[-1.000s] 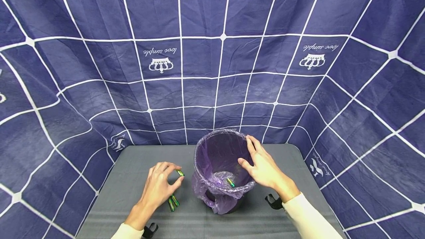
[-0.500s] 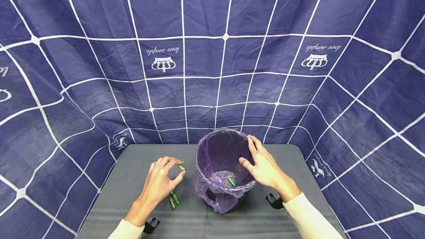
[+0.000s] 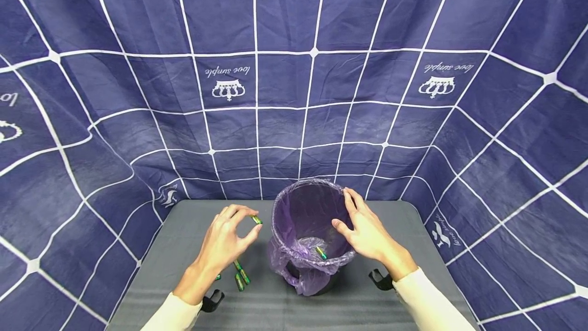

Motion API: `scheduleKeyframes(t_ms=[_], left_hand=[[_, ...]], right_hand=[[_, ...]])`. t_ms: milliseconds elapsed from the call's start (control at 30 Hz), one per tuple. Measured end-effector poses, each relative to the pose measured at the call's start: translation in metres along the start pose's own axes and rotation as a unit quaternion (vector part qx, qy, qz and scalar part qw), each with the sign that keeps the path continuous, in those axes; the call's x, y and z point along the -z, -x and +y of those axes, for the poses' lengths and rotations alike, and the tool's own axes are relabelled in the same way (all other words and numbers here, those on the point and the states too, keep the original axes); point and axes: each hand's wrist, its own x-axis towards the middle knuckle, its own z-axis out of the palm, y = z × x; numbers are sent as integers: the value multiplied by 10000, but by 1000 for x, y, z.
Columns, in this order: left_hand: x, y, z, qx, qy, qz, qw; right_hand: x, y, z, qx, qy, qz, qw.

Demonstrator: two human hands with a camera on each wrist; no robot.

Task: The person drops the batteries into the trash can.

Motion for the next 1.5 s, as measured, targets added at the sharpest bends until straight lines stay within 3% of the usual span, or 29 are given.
scheduleKeyframes(t_ms=[267,767,1200,1500], left_hand=[[6,-22,4,-169,94,88,9998],[9,-68,18,-338,165,-122,9992],[8,-93,32,-456,237,-225,9984],[4,-112,44,-381,346,-569,9971]], right_hand=[[1,1,1,-14,36,-18,10000],[3,-3,3,3,84,-13,10000],[2,-3,2,21,93,-18,10000],[2,-2,1,-20,76,-68,9999]])
